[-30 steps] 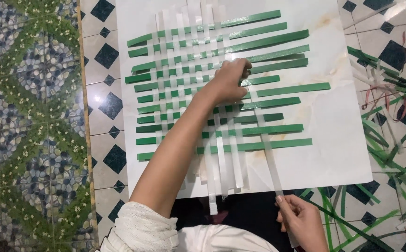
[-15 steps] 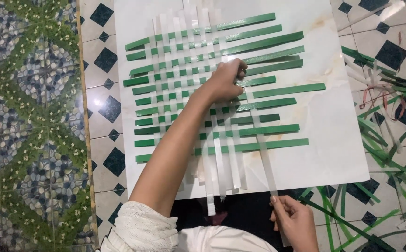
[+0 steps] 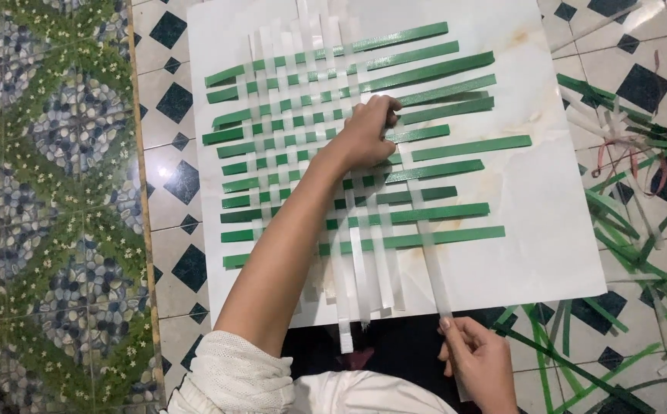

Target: Weaving green and white plastic strips together on a flat surface to create a mat or bag component.

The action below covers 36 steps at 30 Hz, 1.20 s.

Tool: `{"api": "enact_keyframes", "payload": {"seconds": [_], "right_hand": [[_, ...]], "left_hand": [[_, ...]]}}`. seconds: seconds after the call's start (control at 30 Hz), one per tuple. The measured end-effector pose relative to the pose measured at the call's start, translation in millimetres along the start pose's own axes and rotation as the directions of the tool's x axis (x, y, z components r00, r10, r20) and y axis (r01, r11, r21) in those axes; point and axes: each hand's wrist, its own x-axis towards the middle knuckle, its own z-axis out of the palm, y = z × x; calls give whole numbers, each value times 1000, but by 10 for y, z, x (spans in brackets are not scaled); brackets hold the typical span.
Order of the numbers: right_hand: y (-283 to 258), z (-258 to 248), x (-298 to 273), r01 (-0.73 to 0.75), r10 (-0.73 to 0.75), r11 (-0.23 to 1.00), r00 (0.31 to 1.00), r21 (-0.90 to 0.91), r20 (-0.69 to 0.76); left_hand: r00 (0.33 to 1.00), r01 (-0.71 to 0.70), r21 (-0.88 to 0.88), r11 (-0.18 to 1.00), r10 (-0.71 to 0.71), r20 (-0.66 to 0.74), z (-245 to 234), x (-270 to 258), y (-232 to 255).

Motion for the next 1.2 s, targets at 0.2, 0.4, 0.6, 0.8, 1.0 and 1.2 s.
{"api": "enact_keyframes", "payload": {"seconds": [0.2, 0.4, 0.6, 0.8, 1.0, 1.2], "right_hand": [[-78, 20, -31, 60, -60, 997, 998, -43, -6], [-176, 49, -50, 89, -91, 993, 996, -77, -17], [-119, 57, -1, 72, -72, 996, 997, -43, 1], [189, 47, 242, 91, -93, 996, 994, 24, 57], [323, 74, 309, 137, -136, 991, 990, -7, 28], [295, 77, 322, 161, -160, 987, 986, -21, 42]], "left_hand": [[989, -106, -26, 994, 103, -108, 30, -35, -9], [963, -164, -61, 985, 146, -227, 46, -109, 23], [902, -279, -14, 960, 258, -345, 86, -141, -40], [905, -211, 163, 964, 256, -339, -5, -116, 87], [905, -153, 197, 969, 217, -367, -10, -18, 108], [916, -62, 13, 998, 62, -395, 59, 112, 45]]}}
